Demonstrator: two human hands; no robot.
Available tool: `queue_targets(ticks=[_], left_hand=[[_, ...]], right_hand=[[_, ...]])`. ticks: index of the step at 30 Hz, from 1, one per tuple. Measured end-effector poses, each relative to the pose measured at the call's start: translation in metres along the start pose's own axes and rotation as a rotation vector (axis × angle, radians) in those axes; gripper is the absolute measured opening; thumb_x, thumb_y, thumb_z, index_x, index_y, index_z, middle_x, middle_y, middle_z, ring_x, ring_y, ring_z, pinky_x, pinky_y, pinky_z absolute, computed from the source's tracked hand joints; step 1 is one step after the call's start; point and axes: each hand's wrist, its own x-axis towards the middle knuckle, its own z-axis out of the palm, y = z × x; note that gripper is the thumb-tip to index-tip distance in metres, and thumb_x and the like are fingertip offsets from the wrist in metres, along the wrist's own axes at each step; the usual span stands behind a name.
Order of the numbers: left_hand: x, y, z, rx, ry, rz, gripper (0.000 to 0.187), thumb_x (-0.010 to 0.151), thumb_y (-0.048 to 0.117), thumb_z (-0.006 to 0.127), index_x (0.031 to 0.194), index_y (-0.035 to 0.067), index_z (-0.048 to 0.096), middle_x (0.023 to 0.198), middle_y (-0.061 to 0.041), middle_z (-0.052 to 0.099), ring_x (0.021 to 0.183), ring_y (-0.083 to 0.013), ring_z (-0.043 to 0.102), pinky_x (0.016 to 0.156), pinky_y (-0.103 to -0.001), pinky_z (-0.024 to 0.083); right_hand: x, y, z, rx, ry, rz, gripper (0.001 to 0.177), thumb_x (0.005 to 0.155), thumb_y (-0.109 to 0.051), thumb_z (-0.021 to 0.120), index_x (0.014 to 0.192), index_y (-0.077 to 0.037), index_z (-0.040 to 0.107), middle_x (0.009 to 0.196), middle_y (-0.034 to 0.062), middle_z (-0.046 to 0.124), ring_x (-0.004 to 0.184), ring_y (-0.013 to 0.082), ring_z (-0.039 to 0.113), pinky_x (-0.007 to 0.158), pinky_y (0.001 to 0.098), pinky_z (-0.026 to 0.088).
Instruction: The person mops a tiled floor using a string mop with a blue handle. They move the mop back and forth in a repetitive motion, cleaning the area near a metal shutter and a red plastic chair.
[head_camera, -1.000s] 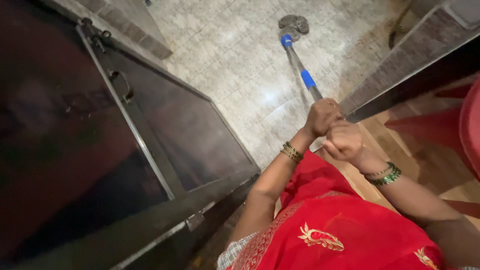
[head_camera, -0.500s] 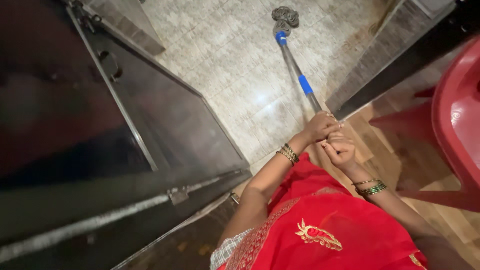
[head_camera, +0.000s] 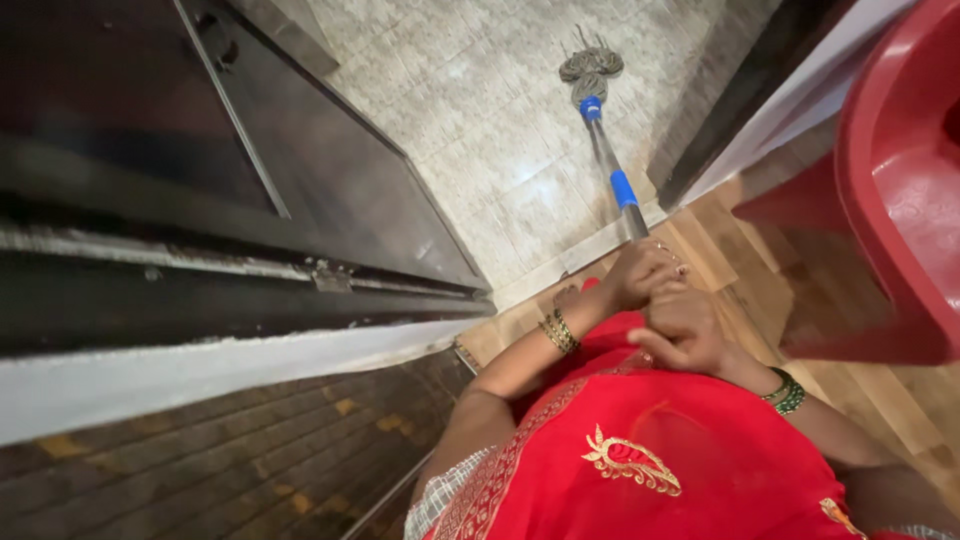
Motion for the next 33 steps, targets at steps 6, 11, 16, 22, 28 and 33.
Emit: queue_targets(ticks=[6,11,16,22,28,33], left_hand=[[-0.015,0.040,0.007,-0.063,-0.036,0.155,0.036,0.092,0.030,0.053,0.081,0.002,0.072,0.082,-0.015,0.070,0.082,-0.0331,0.066,0.083,-0.041,0.052],[-0.011,0.028,0.017,-0.100,0.043,0.253,0.039,0.092,0.030,0.048,0.079,0.000,0.069,0.081,-0.016,0.069,0.080,-0.0342,0.065,0.083,-0.043,0.052],[0.006,-0.010,0.015,-0.050,0.101,0.216,0.040,0.089,0.031,0.046,0.075,0.000,0.067,0.080,-0.017,0.067,0.077,-0.0343,0.064,0.077,-0.042,0.053],[0.056,-0.081,-0.019,-0.016,0.090,0.294,0.040,0.090,0.030,0.045,0.080,0.001,0.070,0.083,-0.016,0.069,0.079,-0.0343,0.066,0.080,-0.044,0.054],[0.130,-0.163,-0.067,0.055,0.076,0.179,0.033,0.089,0.028,0.048,0.080,0.005,0.069,0.081,-0.015,0.069,0.080,-0.0357,0.066,0.075,-0.043,0.053],[0.195,-0.228,-0.115,0.050,0.111,0.123,0.035,0.093,0.029,0.047,0.078,0.004,0.065,0.082,-0.018,0.066,0.081,-0.0377,0.065,0.076,-0.044,0.053]], right_hand=[[-0.001,-0.022,-0.013,0.154,-0.103,-0.440,0.031,0.086,-0.023,0.076,0.069,-0.007,0.057,0.065,0.0079,0.060,0.062,0.0282,0.063,0.065,0.0396,0.050],[-0.010,-0.018,-0.009,0.117,0.031,-0.292,0.022,0.088,-0.020,0.067,0.073,-0.007,0.057,0.068,0.0075,0.060,0.064,0.0259,0.063,0.069,0.0397,0.051],[-0.002,0.019,-0.011,0.075,0.059,-0.243,0.026,0.091,-0.016,0.064,0.069,-0.006,0.054,0.065,0.0083,0.055,0.059,0.0273,0.058,0.064,0.0379,0.048],[0.050,0.075,-0.020,0.071,0.038,-0.201,0.032,0.094,-0.016,0.062,0.066,-0.006,0.051,0.062,0.0089,0.051,0.058,0.0291,0.055,0.064,0.0397,0.047],[0.125,0.154,-0.034,0.057,0.107,-0.214,0.034,0.097,-0.015,0.063,0.066,-0.004,0.053,0.063,0.0097,0.052,0.059,0.0285,0.057,0.066,0.0410,0.047],[0.188,0.235,-0.041,0.076,0.169,-0.222,0.032,0.093,-0.014,0.065,0.066,-0.004,0.052,0.066,0.0104,0.051,0.061,0.0285,0.055,0.067,0.0392,0.044]])
